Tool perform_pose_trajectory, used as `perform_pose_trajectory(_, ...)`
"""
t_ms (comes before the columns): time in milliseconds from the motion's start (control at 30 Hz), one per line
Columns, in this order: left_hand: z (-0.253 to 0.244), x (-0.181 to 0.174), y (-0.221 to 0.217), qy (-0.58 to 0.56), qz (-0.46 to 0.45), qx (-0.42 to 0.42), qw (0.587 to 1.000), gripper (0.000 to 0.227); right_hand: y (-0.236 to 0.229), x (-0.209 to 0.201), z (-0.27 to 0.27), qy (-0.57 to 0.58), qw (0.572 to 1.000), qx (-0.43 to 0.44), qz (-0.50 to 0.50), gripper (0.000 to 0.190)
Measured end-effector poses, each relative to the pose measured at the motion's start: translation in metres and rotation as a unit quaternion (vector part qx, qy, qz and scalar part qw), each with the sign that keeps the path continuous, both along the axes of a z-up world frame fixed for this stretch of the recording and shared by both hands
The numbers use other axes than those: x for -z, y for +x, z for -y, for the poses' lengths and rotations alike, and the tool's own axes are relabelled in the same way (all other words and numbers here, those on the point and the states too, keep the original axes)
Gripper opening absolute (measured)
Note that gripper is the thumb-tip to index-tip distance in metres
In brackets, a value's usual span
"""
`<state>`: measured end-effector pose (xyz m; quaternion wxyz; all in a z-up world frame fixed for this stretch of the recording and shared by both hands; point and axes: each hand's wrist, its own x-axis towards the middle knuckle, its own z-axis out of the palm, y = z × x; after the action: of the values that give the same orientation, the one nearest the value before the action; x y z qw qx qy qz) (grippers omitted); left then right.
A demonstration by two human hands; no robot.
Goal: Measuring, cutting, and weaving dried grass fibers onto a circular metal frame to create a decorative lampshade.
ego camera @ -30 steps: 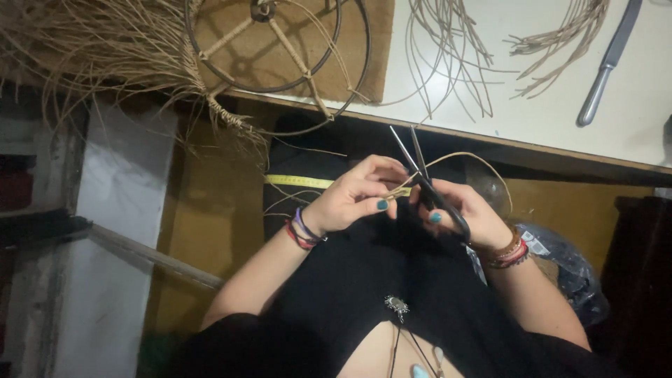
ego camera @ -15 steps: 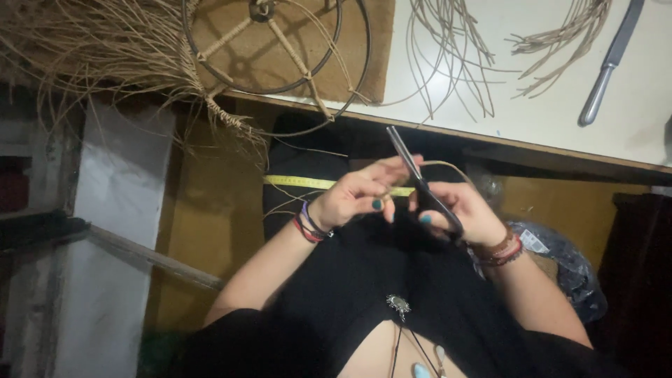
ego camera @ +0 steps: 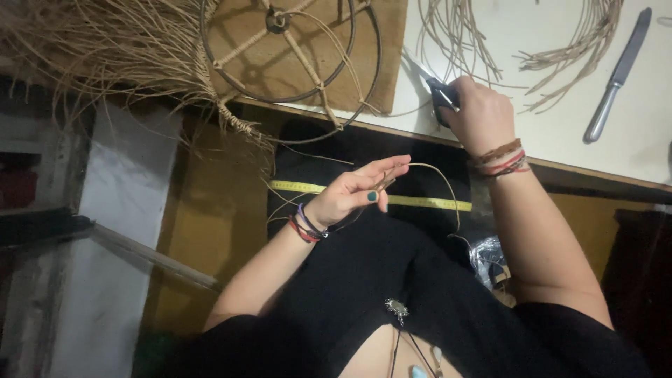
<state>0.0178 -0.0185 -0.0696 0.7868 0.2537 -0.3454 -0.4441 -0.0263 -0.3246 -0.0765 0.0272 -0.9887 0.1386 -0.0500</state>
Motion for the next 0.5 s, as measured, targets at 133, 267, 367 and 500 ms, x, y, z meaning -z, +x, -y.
perform_pose_trajectory(133,-0.001,-0.009,0.007,0.012,0.014,-0.023,1.0,0.022,-0.011,-0.013,-0.017,-0.05,0.998,-0.003,0.048,0.031)
perform_pose_trajectory(267,0.002,-0.005,0.01,0.02,-0.01,-0.048,0.999,0.02,-0.048,-0.06,-0.063,0.47,0.882,-0.025,0.005,0.028)
perform_pose_trajectory(367,0.011,0.009,0.008,0.074,0.005,-0.115,0.991,0.023,-0.072,-0.045,-0.09,0.704,0.709,0.043,0.002,0.035)
perform_pose_trajectory(500,0.024,-0.007,-0.011,0.243,-0.03,-0.203,0.948,0.028,-0.07,-0.045,-0.114,0.655,0.722,0.056,0.216,0.027)
